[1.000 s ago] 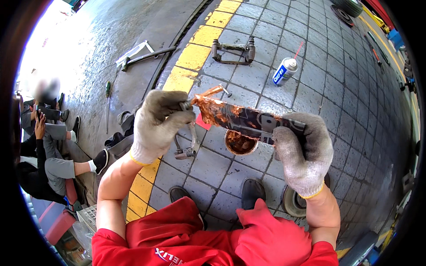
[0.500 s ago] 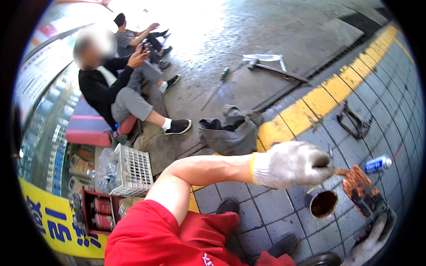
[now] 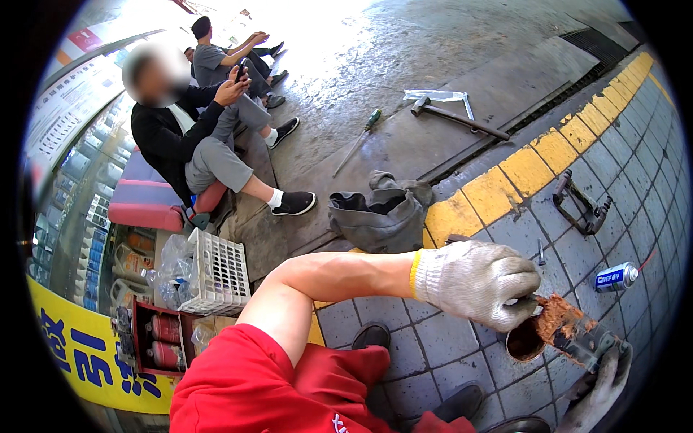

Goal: The person scoops grease from a container using a small spatula and applies it to the threads of a metal bolt. They then insert the greased bolt into a metal bracket and tighten it by hand. The person repeats this process for a second bolt, scooping more grease and applying it before inserting and tightening the bolt into the bracket.

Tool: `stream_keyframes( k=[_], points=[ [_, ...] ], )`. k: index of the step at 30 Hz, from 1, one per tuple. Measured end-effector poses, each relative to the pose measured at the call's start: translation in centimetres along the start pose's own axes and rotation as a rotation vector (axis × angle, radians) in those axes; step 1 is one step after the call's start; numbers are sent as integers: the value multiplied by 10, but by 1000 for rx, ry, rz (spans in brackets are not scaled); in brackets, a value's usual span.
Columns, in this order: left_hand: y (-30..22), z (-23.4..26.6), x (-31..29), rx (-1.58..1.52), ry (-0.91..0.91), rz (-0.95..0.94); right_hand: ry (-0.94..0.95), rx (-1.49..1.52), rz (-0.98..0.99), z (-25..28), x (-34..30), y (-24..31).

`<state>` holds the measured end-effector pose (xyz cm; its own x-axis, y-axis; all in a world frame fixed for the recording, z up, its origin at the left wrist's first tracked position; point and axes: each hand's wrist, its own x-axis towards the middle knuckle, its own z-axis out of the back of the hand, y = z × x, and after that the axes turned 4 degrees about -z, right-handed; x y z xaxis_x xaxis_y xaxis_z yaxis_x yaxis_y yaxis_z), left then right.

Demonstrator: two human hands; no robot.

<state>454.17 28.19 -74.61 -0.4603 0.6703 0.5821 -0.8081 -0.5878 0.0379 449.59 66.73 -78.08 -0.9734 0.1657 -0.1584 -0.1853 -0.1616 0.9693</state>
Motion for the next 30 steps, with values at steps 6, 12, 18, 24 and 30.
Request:
stream_keyframes(
  k=[6,12,18,24,30],
  points=[
    [-1,8,-11,30,51,38,-22,-170,7,30,27,-9],
    [8,7,-19,-56,30,120,-66,-252,92,36,28,-17],
    [8,9,-25,-288,-10,335,-49,-307,67,27,23,-15],
    [4,11,-25,-394,41,524,-59,-349,87,27,11,-16],
    [6,20,-12,-499,-6,631,-65,-427,265,46,21,-23]
  ],
)
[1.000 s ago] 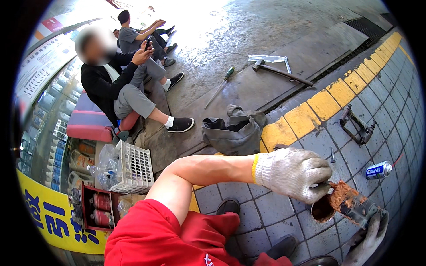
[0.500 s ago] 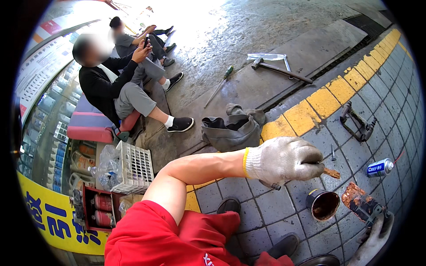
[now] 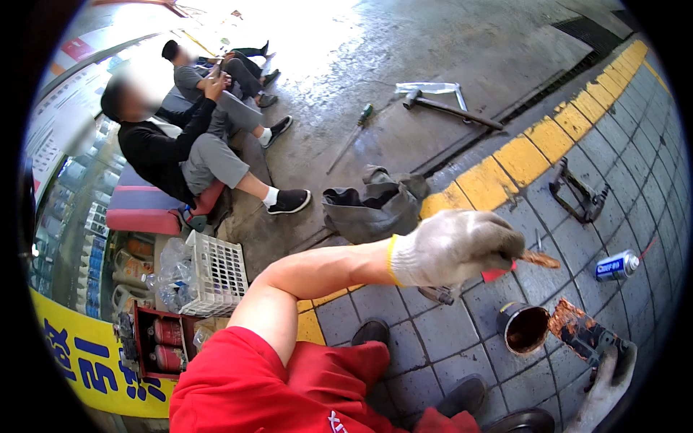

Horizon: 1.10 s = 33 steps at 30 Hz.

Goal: The person scoops grease from a container using a small spatula and applies it to the threads of a metal bolt. They then insert the greased bolt into a metal bracket and tighten it by hand. The person repeats this process for a second bolt, scooping more grease and applying it before inserting and tightening the bolt into the bracket.

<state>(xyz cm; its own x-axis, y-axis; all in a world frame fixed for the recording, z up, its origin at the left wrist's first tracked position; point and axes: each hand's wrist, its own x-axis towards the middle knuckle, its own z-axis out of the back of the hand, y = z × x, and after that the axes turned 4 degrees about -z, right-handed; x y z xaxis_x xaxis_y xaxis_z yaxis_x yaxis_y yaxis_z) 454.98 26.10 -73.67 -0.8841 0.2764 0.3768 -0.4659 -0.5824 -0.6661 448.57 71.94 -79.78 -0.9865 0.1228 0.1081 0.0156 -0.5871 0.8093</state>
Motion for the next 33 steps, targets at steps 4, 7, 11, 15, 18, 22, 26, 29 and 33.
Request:
stream_keyframes(
  k=[4,7,11,15,18,22,26,29,33],
  points=[
    [-2,-7,-13,3,-136,44,157,165,-105,21,-22,57],
    [4,-10,-47,-117,-275,120,224,98,-126,-3,-38,109],
    [-9,-24,-22,-219,-275,158,249,131,-137,21,-33,92],
    [-6,-16,-7,-263,-254,199,355,21,-43,14,-33,112],
    [-8,-6,-16,-245,-262,215,428,-230,194,-14,-40,122],
    [10,14,-40,65,-263,137,447,-457,576,-69,-47,115],
    [-23,9,4,29,-55,175,403,-483,529,-56,-51,77],
    [-25,3,-6,-106,-121,223,401,-521,594,-63,-54,72],
    [-21,-1,-12,-85,-156,238,464,-573,570,-80,-53,51]
  ],
)
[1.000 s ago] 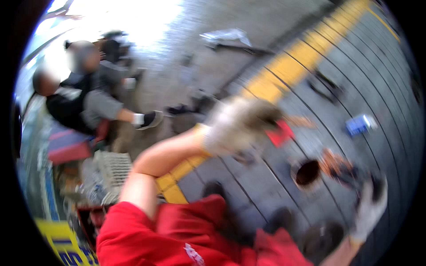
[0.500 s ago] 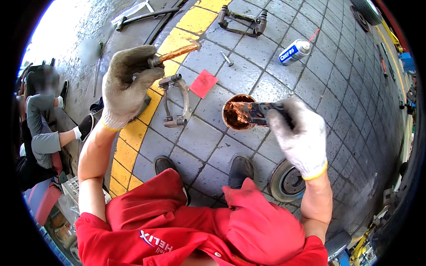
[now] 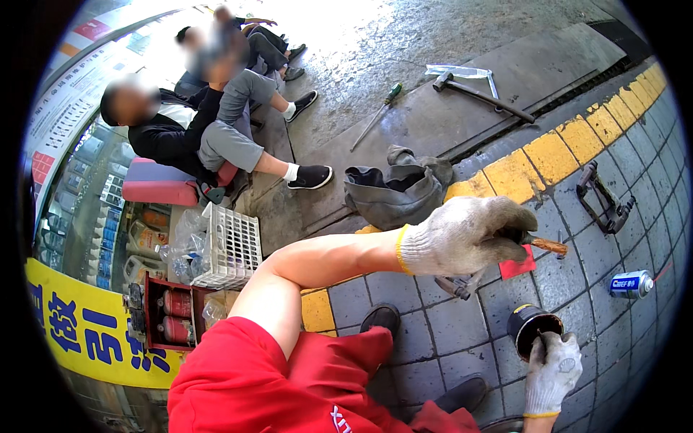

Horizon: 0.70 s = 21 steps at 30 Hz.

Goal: The person scoops grease from a container using a small spatula and applies it to the threads of a metal bolt. They then insert the greased bolt into a metal bracket and tighten it by hand. The person repeats this process for a second bolt, scooping more grease and applying it before inserting and tightening the bolt into the bracket.

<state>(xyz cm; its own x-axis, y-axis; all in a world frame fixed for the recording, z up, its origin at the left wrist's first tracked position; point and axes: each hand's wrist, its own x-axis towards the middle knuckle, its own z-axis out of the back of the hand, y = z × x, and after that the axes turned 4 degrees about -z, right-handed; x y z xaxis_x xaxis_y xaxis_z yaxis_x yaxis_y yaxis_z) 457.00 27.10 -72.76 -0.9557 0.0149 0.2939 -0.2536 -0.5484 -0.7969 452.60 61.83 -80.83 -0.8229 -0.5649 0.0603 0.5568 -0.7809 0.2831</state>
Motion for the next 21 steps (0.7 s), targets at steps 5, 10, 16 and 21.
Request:
stream_keyframes(
  k=[5,10,16,21],
  points=[
    [9,-5,-6,-53,-72,57,88,-52,76,-10,3,-20],
    [5,-2,-13,-109,-82,146,109,-82,3,2,1,-13],
    [-10,-2,-8,-545,-263,390,75,453,-219,69,10,26],
    [-6,0,-30,-1089,-461,626,-7,906,-111,60,32,81]
  ],
)
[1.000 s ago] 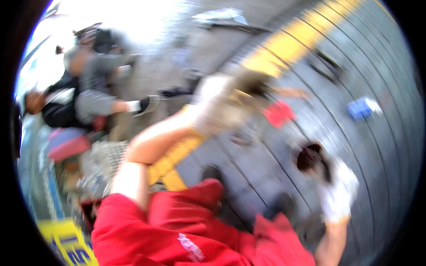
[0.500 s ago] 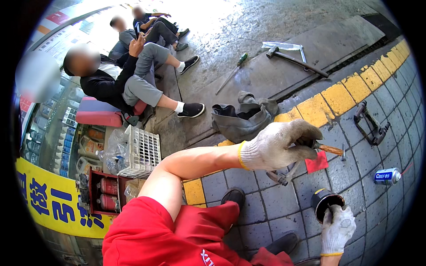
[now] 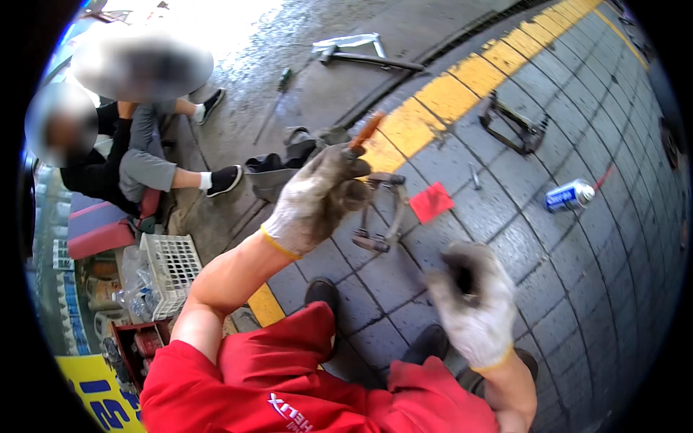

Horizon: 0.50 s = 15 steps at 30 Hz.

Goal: The person scoops grease from a container using a small spatula and applies it to the threads of a metal bolt. They then insert the greased bolt into a metal bracket and tighten it by hand. The person repeats this process for a second bolt, scooping more grease and applying it before inserting and tightening the bolt into the bracket.

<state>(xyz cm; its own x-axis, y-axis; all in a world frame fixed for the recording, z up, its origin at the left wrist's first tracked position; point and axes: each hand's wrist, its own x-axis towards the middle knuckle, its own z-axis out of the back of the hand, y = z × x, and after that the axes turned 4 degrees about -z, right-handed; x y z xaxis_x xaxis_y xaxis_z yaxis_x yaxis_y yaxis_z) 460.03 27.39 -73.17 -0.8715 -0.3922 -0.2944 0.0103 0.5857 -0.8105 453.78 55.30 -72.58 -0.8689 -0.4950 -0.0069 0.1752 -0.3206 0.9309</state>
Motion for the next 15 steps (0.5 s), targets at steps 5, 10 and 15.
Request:
stream_keyframes(
  k=[5,10,15],
  points=[
    [19,-12,-14,-227,63,90,-44,80,116,-15,15,12],
    [37,-21,-34,-153,243,27,-82,147,345,-33,19,16],
    [67,-50,-52,-398,112,150,-119,-188,473,-38,17,4]
  ],
)
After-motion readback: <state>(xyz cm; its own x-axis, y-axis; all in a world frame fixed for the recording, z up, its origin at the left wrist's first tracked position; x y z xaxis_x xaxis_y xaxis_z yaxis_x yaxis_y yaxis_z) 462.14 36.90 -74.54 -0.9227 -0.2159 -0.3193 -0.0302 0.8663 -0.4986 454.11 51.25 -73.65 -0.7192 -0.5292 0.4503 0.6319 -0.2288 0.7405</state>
